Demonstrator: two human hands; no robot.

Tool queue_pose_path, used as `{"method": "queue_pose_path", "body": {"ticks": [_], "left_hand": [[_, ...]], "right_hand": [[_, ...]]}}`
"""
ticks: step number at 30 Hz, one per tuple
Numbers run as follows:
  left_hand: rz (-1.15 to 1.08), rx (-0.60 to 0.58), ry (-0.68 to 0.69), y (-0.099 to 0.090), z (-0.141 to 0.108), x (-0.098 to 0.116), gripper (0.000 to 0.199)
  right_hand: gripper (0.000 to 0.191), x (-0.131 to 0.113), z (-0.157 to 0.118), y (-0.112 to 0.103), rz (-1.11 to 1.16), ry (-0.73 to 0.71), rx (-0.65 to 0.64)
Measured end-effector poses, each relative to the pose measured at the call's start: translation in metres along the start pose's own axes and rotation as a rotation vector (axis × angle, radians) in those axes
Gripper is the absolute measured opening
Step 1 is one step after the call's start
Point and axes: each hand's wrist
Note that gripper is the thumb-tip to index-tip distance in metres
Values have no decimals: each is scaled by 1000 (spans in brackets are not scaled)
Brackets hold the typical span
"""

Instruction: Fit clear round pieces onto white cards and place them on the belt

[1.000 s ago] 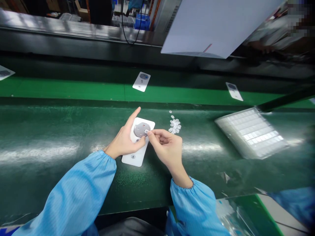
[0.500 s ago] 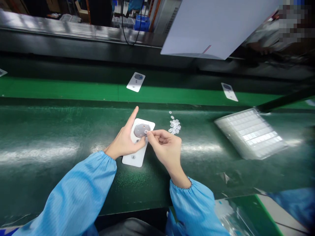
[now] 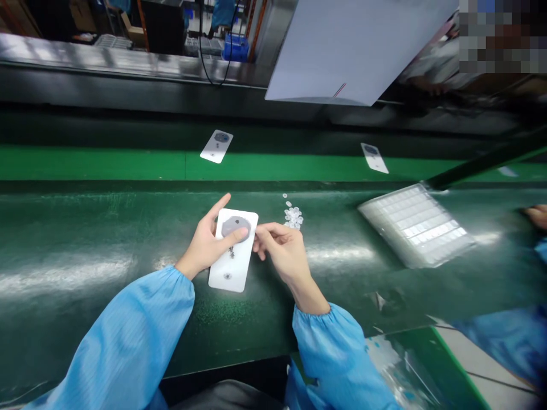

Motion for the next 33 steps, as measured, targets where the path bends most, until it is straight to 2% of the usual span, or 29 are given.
{"method": "queue_pose_path", "body": {"ticks": [3,4,8,10,13,15,17,20,23,25,29,33], "left_hand": [[-58,53,-54,-1,6,-1,86],[-74,72,-51,-3,7,-1,81],[-178,203,-7,-7,9,0,71],[-216,245,3,-9,10,0,68],[-220,284,40,-14,14,2,73],[-227,310,60,-21,18,5,84],[-226,325,88,-29,22,10,86],[-151,328,195,-39,26,17,73],[13,315,289,-44,27,20,63],[154,298,336,-46,27,18,53],[450,298,445,-48,24,14,30],[739,327,511,-55,33,19,30]], "right_hand": [[59,1,-2,-2,43,7,-64],[61,0,-4,-2,31,24,-148],[55,-2,-17,3,-119,124,-651],[54,-2,-24,10,-139,152,-729],[57,-4,-24,22,-98,164,-691],[60,-9,-11,27,-62,164,-626],[62,-18,16,29,-30,127,-494],[63,-37,70,28,11,19,-271],[65,-44,104,32,-19,-64,-195],[65,-36,105,43,-90,-120,-193],[58,-6,74,67,-235,-286,-164],[55,4,59,68,-288,-387,-194]]}}
Point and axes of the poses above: each hand's wrist, its own z-axis towards the middle knuckle, its own y-axis out of the palm, x = y × z, and after that the axes turned 14 degrees about -z, right-handed
